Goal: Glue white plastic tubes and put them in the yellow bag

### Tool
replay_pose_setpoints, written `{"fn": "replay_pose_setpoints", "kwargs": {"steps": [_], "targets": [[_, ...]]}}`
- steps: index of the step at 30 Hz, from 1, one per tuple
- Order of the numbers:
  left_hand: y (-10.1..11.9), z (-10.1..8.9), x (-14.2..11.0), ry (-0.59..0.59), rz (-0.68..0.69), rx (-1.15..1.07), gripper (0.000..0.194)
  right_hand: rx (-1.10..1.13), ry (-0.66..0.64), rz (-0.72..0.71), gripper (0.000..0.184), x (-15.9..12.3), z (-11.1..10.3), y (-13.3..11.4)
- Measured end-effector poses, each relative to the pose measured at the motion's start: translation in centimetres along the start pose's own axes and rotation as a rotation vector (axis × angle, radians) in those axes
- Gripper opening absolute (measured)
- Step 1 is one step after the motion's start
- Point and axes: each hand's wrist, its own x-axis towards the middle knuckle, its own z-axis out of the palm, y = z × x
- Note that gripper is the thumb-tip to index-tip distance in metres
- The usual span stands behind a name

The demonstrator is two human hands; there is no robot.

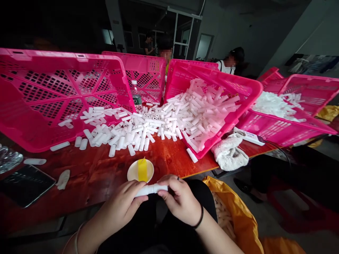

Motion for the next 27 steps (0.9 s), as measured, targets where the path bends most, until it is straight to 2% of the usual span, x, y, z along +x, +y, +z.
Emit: {"fn": "replay_pose_setpoints", "kwargs": {"steps": [2, 4, 7, 9, 11, 13, 14, 16, 17, 19, 21, 23, 24, 25, 26, 27], "targets": [[1.3, 0.2, -0.1, -0.145, -0.097, -0.201, 0.011, -0.069, -0.068, -0.115, 0.015, -0.3, -0.7, -0.9], [2.5, 0.5, -0.3, -0.266, -0.186, -0.381, 0.018, -0.116, -0.117, -0.184, 0.016, -0.5, -1.3, -1.7], [4.0, 1.7, -1.1, -0.362, -0.257, -0.577, 0.027, -0.223, -0.145, -0.254, 0.025, -1.1, -1.6, -2.3], [4.7, 3.2, -1.9, -0.381, -0.31, -0.674, 0.032, -0.288, -0.105, -0.26, 0.03, -2.1, -0.9, -2.4], [5.1, 4.9, -3.0, -0.323, -0.357, -0.677, 0.035, -0.317, -0.018, -0.155, 0.033, -3.5, 0.4, -2.3], [5.5, 6.2, -3.8, -0.252, -0.36, -0.596, 0.032, -0.326, 0.074, 0.03, 0.033, -5.2, 1.8, -2.2], [5.7, 6.4, -4.1, -0.261, -0.357, -0.557, 0.03, -0.329, 0.102, 0.11, 0.033, -6.0, 2.2, -2.3], [6.2, 6.3, -4.4, -0.366, -0.356, -0.526, 0.027, -0.317, 0.097, 0.19, 0.032, -7.6, 2.2, -2.8], [6.5, 5.9, -4.3, -0.444, -0.346, -0.518, 0.031, -0.314, 0.09, 0.197, 0.03, -8.4, 1.5, -3.2], [6.8, 4.9, -4.2, -0.566, -0.295, -0.472, 0.055, -0.342, 0.155, 0.22, 0.024, -10.6, -1.2, -3.7], [6.8, 4.1, -4.2, -0.607, -0.243, -0.402, 0.074, -0.436, 0.415, 0.333, 0.019, -13.9, -5.3, -3.5], [6.6, 4.0, -4.5, -0.603, -0.246, -0.36, 0.063, -0.557, 0.788, 0.535, 0.023, -18.5, -9.5, -1.9], [6.4, 4.1, -4.8, -0.593, -0.256, -0.351, 0.053, -0.606, 0.921, 0.656, 0.026, -21.1, -11.2, -0.6], [6.3, 4.4, -5.1, -0.584, -0.261, -0.345, 0.043, -0.639, 0.948, 0.807, 0.029, -23.6, -12.5, 0.9], [6.2, 4.7, -5.4, -0.576, -0.261, -0.338, 0.035, -0.648, 0.837, 0.976, 0.031, -25.9, -13.4, 2.5], [6.3, 5.1, -5.7, -0.572, -0.257, -0.332, 0.029, -0.668, 0.669, 1.126, 0.03, -27.7, -13.8, 4.0]]}}
